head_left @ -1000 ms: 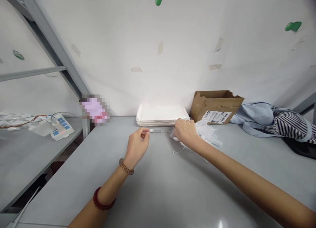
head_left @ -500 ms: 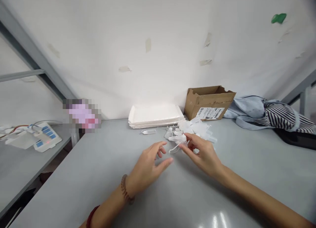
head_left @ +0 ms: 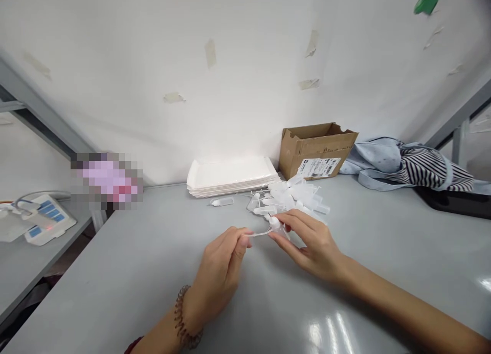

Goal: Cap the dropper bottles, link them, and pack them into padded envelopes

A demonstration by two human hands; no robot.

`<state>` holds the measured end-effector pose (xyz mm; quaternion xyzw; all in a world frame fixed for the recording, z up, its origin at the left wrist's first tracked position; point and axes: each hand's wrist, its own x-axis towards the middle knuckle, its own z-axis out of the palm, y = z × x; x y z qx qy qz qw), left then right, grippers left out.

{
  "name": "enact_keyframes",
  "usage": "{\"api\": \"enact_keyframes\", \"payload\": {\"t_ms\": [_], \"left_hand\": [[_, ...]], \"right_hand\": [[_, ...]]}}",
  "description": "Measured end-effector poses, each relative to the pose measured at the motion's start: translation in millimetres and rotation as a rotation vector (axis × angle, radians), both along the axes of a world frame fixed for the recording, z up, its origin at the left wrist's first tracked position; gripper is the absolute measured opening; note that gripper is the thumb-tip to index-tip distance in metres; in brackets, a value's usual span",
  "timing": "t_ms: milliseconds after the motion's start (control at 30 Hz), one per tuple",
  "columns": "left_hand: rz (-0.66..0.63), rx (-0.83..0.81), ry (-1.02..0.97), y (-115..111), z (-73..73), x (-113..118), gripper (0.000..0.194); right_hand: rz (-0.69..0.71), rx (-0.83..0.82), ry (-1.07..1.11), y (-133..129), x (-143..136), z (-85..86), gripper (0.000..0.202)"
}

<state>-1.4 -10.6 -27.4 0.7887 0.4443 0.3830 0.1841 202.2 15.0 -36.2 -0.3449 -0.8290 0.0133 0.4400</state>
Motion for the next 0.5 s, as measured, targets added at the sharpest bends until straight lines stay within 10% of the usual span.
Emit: {"api": "enact_keyframes", "payload": {"t_ms": [500], "left_hand": [[-0.129,0.132,-0.05,0.8,7.3,-3.3,0.023]], "right_hand": [[0.031,0.219,-0.168,-0.5,-6.2,3.2,0.03]]}}
